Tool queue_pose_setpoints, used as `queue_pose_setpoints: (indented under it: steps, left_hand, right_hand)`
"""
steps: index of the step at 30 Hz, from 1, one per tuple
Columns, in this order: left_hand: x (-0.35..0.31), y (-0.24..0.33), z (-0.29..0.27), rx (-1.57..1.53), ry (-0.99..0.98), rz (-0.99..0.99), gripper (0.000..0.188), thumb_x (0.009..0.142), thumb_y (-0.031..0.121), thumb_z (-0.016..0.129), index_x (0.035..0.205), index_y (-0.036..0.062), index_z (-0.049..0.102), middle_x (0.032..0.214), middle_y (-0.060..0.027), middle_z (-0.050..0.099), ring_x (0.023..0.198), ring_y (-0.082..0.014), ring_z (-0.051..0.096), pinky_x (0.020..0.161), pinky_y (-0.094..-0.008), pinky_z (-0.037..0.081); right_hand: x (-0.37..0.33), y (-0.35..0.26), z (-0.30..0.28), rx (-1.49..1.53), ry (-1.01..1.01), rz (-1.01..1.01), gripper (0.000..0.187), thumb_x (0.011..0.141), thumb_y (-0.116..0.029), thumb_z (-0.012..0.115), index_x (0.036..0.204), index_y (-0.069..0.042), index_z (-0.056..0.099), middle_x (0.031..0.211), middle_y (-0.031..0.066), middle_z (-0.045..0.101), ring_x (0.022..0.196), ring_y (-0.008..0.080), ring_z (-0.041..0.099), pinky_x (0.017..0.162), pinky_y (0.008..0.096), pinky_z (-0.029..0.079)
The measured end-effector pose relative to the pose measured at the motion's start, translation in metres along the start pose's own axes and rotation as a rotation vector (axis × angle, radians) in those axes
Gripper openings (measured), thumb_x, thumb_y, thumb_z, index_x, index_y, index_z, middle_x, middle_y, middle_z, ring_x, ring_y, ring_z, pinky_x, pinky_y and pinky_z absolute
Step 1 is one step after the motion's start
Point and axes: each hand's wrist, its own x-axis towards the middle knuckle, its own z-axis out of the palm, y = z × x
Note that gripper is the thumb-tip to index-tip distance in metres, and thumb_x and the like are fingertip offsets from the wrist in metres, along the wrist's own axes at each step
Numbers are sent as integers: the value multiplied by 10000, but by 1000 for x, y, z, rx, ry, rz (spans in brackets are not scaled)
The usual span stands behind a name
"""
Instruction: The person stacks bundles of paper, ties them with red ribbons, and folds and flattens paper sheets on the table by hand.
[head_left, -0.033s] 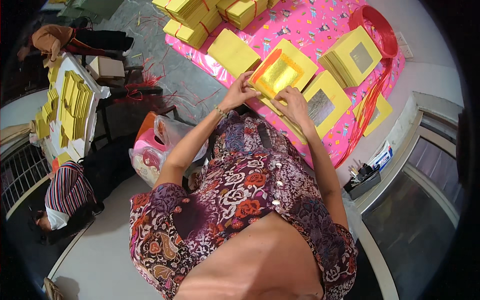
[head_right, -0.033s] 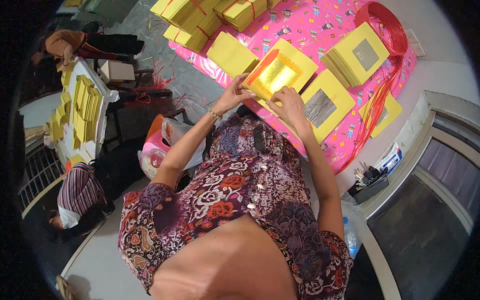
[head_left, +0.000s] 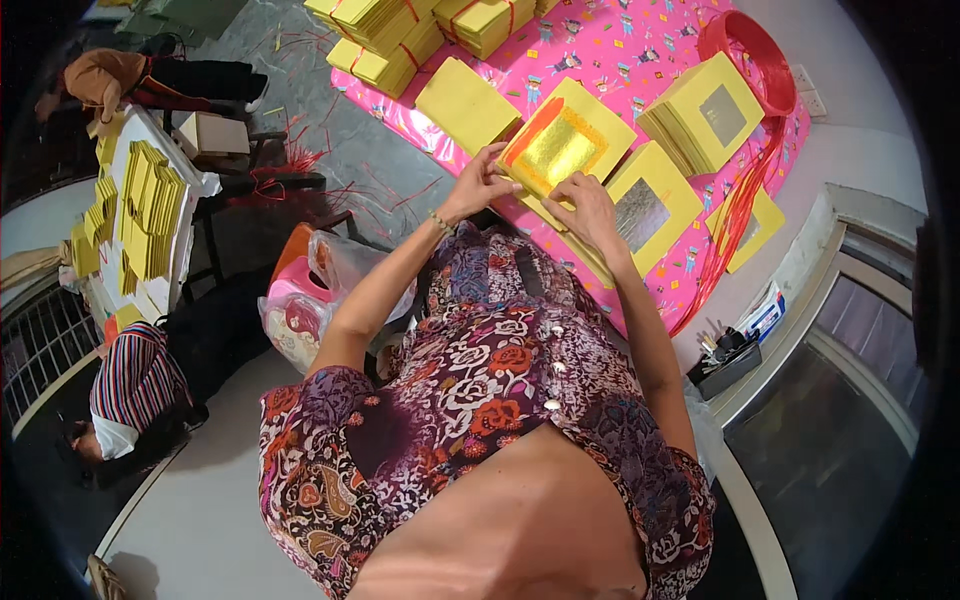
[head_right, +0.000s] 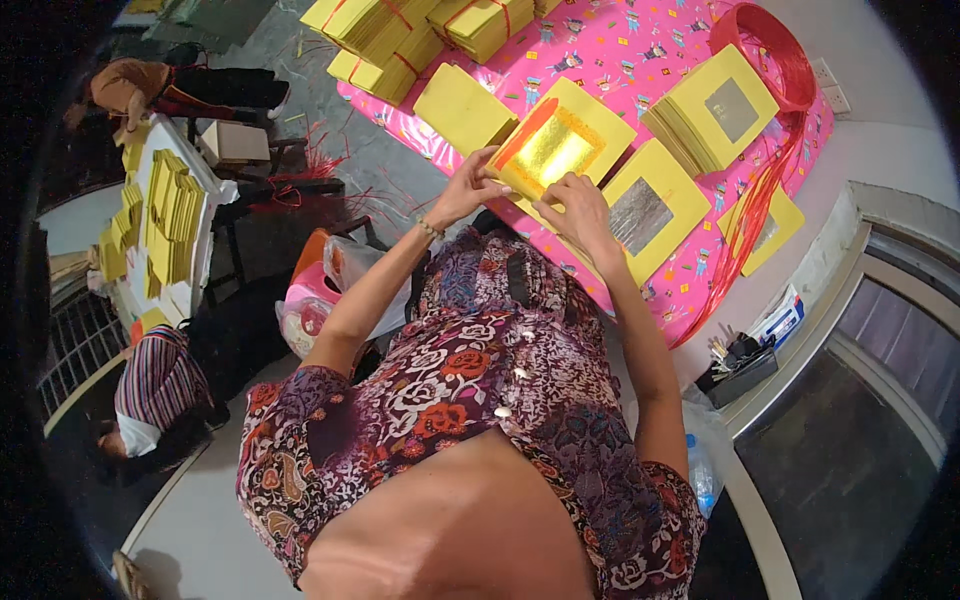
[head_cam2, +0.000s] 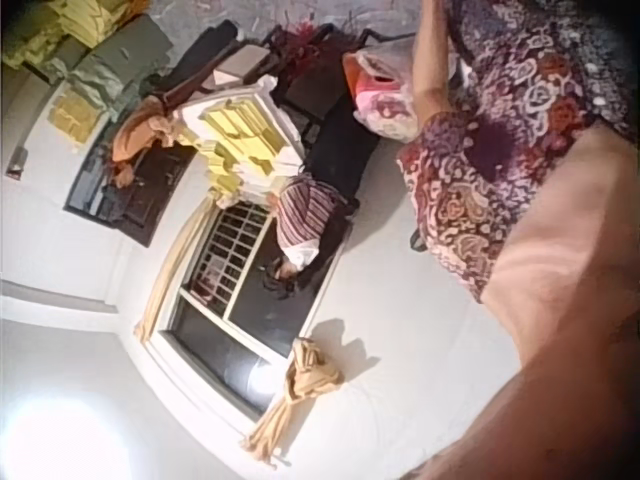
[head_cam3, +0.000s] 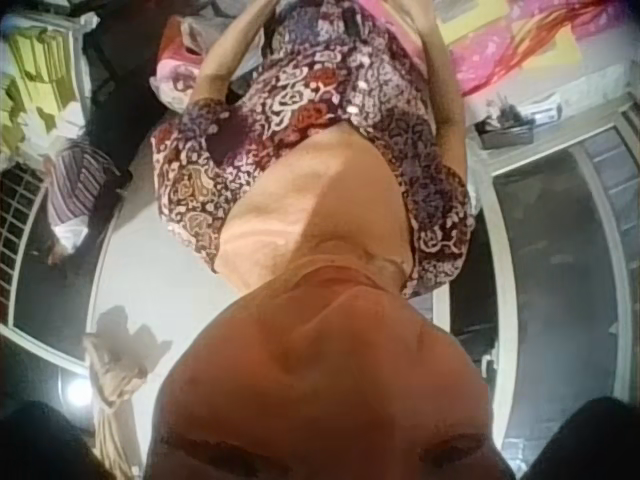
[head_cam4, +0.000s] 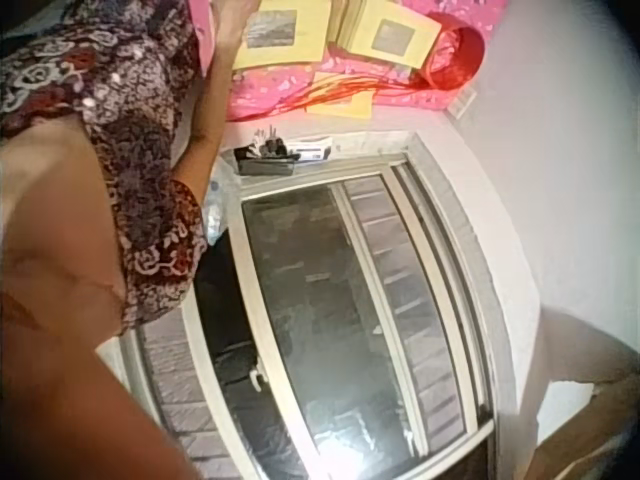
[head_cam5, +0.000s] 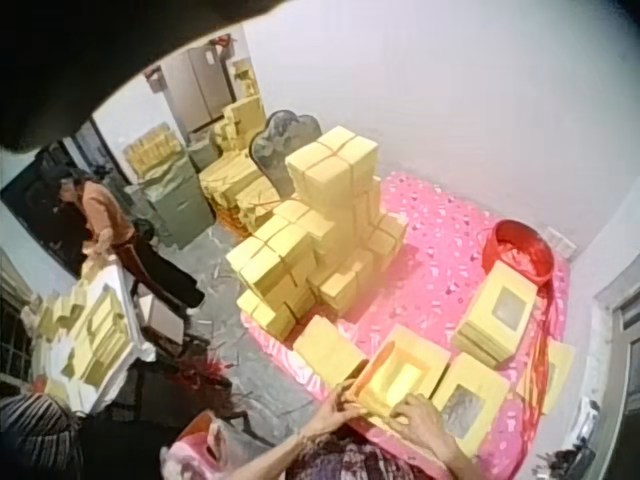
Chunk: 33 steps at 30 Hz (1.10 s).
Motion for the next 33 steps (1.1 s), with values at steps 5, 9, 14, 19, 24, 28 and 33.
queue_pose_setpoints:
  steps: [5, 9, 14, 19, 24, 28, 33]
  left_hand:
    - [-1, 5, 4, 1, 42, 24, 757, 812, 40, 750, 1423, 4, 304, 1101, -93, 635, 801, -107, 621, 697, -226, 508]
    - [1, -2, 1, 57, 77, 11, 753, 803, 54, 764, 1413, 0, 326, 1156, -94, 623, 743, -84, 599, 642, -215, 500]
    - [-1, 5, 2, 179, 84, 71, 782, 762, 128, 806, 1406, 42, 370, 1258, -136, 563, 797, -129, 609, 647, -255, 513]
    - [-2, 46, 16, 1022, 178, 388, 793, 675, 131, 816, 1377, 139, 447, 1367, -170, 451, 1156, -316, 520, 927, -394, 467]
    - [18, 37, -1, 1274, -232, 589, 458, 681, 160, 762, 1123, 169, 641, 1179, -44, 612, 1136, -276, 534, 1008, -417, 398]
    - [28, 47, 1, 1204, -291, 559, 271, 781, 192, 704, 1046, 149, 668, 1073, -40, 657, 1058, -250, 580, 930, -381, 455]
    - [35, 64, 8, 1274, -328, 371, 274, 835, 220, 676, 1087, 116, 647, 1062, -63, 654, 1001, -264, 603, 893, -362, 476]
  right_hand:
    - [1, 2, -1, 25, -28, 28, 224, 784, -326, 732, 751, -107, 696, 810, 76, 586, 834, 267, 566, 755, 383, 466]
    - [1, 3, -1, 24, -37, 4, 233, 802, -328, 721, 769, -98, 700, 826, 81, 589, 844, 268, 570, 760, 384, 464]
    - [0, 0, -2, 41, -29, 23, 229, 791, -327, 732, 752, -103, 702, 802, 82, 580, 839, 269, 567, 764, 387, 463]
    - [-2, 1, -4, 69, -68, 79, 247, 784, -344, 736, 762, -101, 703, 839, 87, 591, 866, 273, 576, 789, 393, 467]
    - [3, -2, -7, 34, -58, 67, 330, 733, -410, 769, 818, -99, 698, 857, 93, 593, 898, 278, 583, 803, 396, 475]
    - [3, -12, -8, -96, -15, 62, 486, 671, -479, 798, 908, -80, 654, 863, 105, 590, 904, 282, 586, 789, 409, 486]
    - [-3, -13, 1, -85, 57, 66, 194, 923, -242, 583, 897, -57, 532, 710, 154, 595, 671, 407, 613, 574, 490, 483]
